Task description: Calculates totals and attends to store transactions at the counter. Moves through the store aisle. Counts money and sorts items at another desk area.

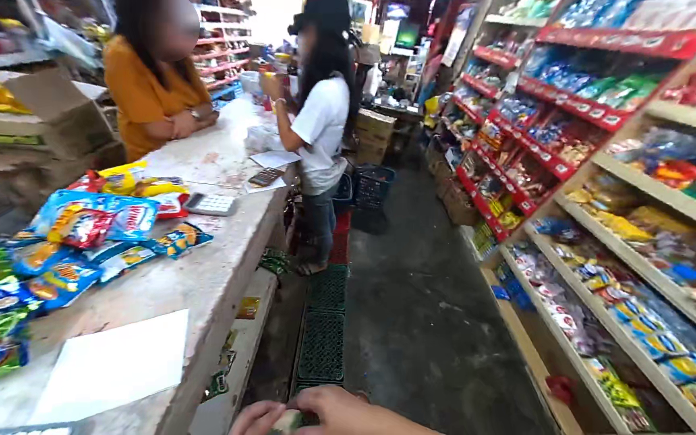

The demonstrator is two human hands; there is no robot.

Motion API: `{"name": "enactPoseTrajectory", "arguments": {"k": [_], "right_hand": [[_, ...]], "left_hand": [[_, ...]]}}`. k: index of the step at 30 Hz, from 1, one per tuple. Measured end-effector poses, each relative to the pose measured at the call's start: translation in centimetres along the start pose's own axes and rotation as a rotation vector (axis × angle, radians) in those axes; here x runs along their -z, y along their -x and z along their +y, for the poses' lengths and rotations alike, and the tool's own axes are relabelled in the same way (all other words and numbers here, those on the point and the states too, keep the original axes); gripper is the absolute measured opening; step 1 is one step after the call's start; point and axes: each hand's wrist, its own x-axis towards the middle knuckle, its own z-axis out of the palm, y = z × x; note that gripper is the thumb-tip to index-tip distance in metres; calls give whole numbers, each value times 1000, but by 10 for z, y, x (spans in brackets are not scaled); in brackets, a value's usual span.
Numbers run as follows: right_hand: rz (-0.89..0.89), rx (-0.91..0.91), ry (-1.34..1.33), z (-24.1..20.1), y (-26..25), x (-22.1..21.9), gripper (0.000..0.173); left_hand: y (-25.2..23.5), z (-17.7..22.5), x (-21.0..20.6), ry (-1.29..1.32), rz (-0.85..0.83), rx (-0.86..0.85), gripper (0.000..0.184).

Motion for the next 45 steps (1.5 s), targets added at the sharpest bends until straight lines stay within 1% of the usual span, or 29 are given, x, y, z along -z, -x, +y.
{"name": "enactPoseTrajectory", "arguments": {"k": [1, 3, 6, 8, 10, 12, 13, 14, 16, 18, 20, 22, 23, 24, 27, 29, 31, 33, 35, 39, 41, 43, 45], "right_hand": [[37, 14, -38, 10, 14, 12, 35], [125, 50, -103, 31, 43, 38, 30], [278, 126, -165, 70, 91, 83, 31], [352, 205, -163, 107, 122, 113, 37], [386, 262, -175, 149, 154, 146, 40], [451, 238, -205, 192, 190, 181, 40], [523, 189, -225, 213, 208, 199, 39], [617, 110, -262, 231, 223, 216, 36], [780, -78, -378, 259, 244, 250, 29], [866, -198, -476, 284, 265, 281, 26], [892, -241, -522, 309, 277, 309, 26], [905, -241, -564, 336, 279, 336, 26], [915, -233, -586, 351, 279, 350, 27], [926, -222, -612, 367, 278, 366, 27], [1009, -227, -708, 423, 274, 428, 28], [1105, -293, -800, 461, 274, 476, 30], [1216, -364, -899, 491, 272, 534, 32], [1291, -409, -956, 515, 275, 585, 33], [1332, -416, -943, 536, 280, 633, 33], [1355, -437, -917, 586, 294, 715, 31], [1352, -467, -896, 620, 300, 754, 27], [1346, -480, -848, 665, 301, 798, 24], [1302, -493, -792, 712, 297, 843, 17]], "left_hand": [[-19, 1, -20, 10, -51, -86, 32], [-54, 4, -56, 20, -106, -191, 31], [-106, 7, -111, 72, -130, -244, 29], [-140, 4, -154, 112, -152, -295, 23], [-174, 1, -204, 132, -203, -379, 19], [-208, 3, -264, 144, -239, -423, 23], [-225, 6, -296, 178, -241, -379, 28], [-244, 10, -323, 239, -251, -288, 32], [-288, 17, -364, 385, -283, -64, 30], [-329, 17, -399, 458, -329, 118, 28], [-371, 11, -432, 490, -373, 242, 22], [-409, 2, -465, 539, -396, 333, 12], [-428, -3, -482, 573, -416, 367, 10], [-449, -9, -500, 605, -442, 392, 14], [-522, -36, -556, 675, -555, 444, 38], [-577, -52, -590, 696, -614, 475, 45], [-641, -61, -615, 694, -657, 495, 48], [-701, -66, -636, 701, -696, 514, 50], [-758, -70, -658, 708, -710, 510, 50], [-857, -77, -711, 699, -684, 501, 48], [-901, -86, -744, 677, -655, 470, 47], [-947, -99, -780, 636, -638, 440, 45], [-985, -117, -814, 534, -637, 452, 43]]}}
